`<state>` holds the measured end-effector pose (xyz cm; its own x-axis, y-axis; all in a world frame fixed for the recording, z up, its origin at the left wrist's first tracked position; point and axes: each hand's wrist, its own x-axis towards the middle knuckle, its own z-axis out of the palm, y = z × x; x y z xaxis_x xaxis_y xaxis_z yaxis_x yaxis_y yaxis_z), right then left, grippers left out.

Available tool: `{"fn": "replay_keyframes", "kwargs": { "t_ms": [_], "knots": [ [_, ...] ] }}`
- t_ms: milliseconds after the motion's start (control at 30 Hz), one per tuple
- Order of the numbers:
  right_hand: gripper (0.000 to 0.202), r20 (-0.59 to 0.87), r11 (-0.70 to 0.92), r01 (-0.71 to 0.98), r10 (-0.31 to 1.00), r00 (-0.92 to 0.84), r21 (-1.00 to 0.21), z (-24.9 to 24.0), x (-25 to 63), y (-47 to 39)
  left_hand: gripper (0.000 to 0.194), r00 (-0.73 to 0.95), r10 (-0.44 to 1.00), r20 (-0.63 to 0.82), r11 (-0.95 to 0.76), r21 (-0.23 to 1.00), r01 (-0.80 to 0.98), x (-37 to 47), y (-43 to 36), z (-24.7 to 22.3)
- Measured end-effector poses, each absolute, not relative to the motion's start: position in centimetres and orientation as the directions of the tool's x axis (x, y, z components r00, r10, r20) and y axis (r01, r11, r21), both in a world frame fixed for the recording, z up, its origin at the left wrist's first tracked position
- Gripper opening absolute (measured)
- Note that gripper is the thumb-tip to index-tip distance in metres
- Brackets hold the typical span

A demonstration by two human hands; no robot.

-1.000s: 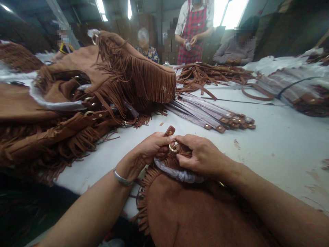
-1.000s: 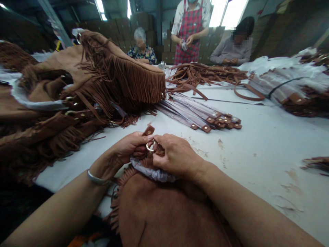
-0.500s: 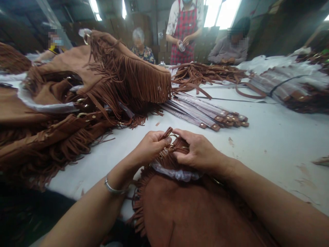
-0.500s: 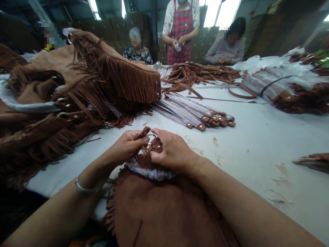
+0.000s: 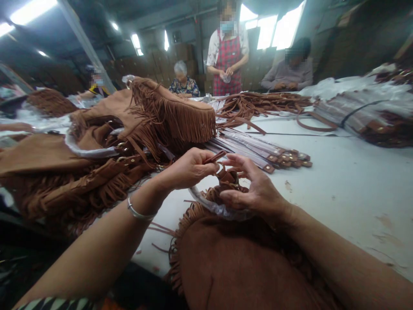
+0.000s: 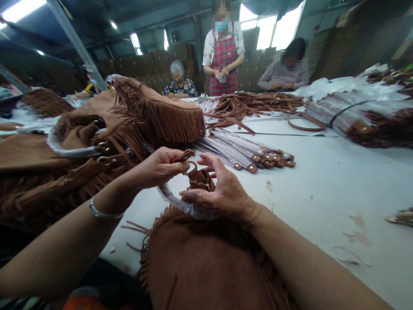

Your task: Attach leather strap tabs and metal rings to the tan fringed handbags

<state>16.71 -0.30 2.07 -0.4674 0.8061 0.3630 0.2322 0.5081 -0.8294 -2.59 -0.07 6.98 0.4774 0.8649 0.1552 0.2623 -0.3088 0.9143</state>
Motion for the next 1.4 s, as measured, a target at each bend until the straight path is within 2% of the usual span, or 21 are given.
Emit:
{"fn": "replay_keyframes", "kwargs": {
  "t_ms": [100, 200, 300, 400, 467, 533, 600, 733, 800, 933, 1133, 1300, 1400],
  "knots": [
    [0.037, 0.328, 0.457, 0.161, 0.803, -0.498, -0.875, 2.3, 17.6, 0.3, 0.014, 0.442, 0.881, 0.171, -0.325, 0.897, 0.301, -2.2, 0.2, 7.5],
    [0.027, 0.320, 0.458, 0.198, 0.815, -0.483, -0.866, 2.4, 18.2, 0.8, 0.016, 0.438, 0.888, 0.141, -0.319, 0.875, 0.365, -1.4, 0.6, 8.6],
    [0.033, 0.350, 0.428, 0.133, 0.851, -0.391, -0.894, 2.5, 18.3, 0.9, 0.016, 0.435, 0.898, 0.074, -0.255, 0.891, 0.376, -0.2, 1.0, 9.7],
    [0.063, 0.364, 0.397, 0.018, 0.859, -0.360, -0.918, 2.9, 17.8, 0.3, 0.016, 0.455, 0.890, 0.027, -0.208, 0.912, 0.353, 1.0, 1.3, 10.2],
    [0.063, 0.383, 0.450, 0.123, 0.851, -0.359, -0.884, 3.0, 17.3, -0.3, 0.016, 0.485, 0.875, 0.015, -0.205, 0.917, 0.342, 1.5, 1.4, 10.2],
    [0.049, 0.430, 0.525, 0.293, 0.840, -0.331, -0.799, 3.0, 16.9, -0.8, 0.018, 0.468, 0.883, -0.010, -0.184, 0.911, 0.368, 1.8, 1.3, 9.9],
    [0.035, 0.467, 0.571, 0.422, 0.820, -0.330, -0.704, 2.7, 16.6, -1.0, 0.024, 0.384, 0.922, -0.049, -0.123, 0.903, 0.411, 1.6, 1.0, 9.3],
    [0.024, 0.365, 0.520, 0.573, 0.854, -0.371, -0.634, 2.1, 16.6, -0.8, 0.029, 0.220, 0.965, -0.145, 0.045, 0.914, 0.403, 0.4, -0.3, 7.3],
    [0.025, 0.331, 0.491, 0.586, 0.870, -0.364, -0.645, 1.9, 16.6, -0.6, 0.030, 0.184, 0.969, -0.166, 0.090, 0.927, 0.364, -0.2, -1.0, 6.2],
    [0.036, 0.380, 0.527, 0.557, 0.849, -0.366, -0.641, 1.8, 16.5, -0.7, 0.035, 0.139, 0.982, -0.128, 0.093, 0.967, 0.237, -0.6, -1.9, 4.6],
    [0.053, 0.373, 0.551, 0.594, 0.834, -0.406, -0.586, 1.5, 16.3, -0.6, 0.038, 0.279, 0.952, -0.129, 0.099, 0.988, 0.121, -0.1, -2.0, 3.5],
    [0.038, 0.378, 0.576, 0.629, 0.818, -0.434, -0.523, 1.4, 16.3, -0.6, 0.036, 0.199, 0.980, -0.018, -0.014, 0.987, 0.162, 1.2, -1.2, 3.4],
    [0.029, 0.357, 0.544, 0.698, 0.837, -0.415, -0.466, 1.7, 16.4, -0.8, 0.032, 0.158, 0.987, -0.010, -0.025, 0.976, 0.218, 1.4, -0.6, 3.7]
  ]
}}
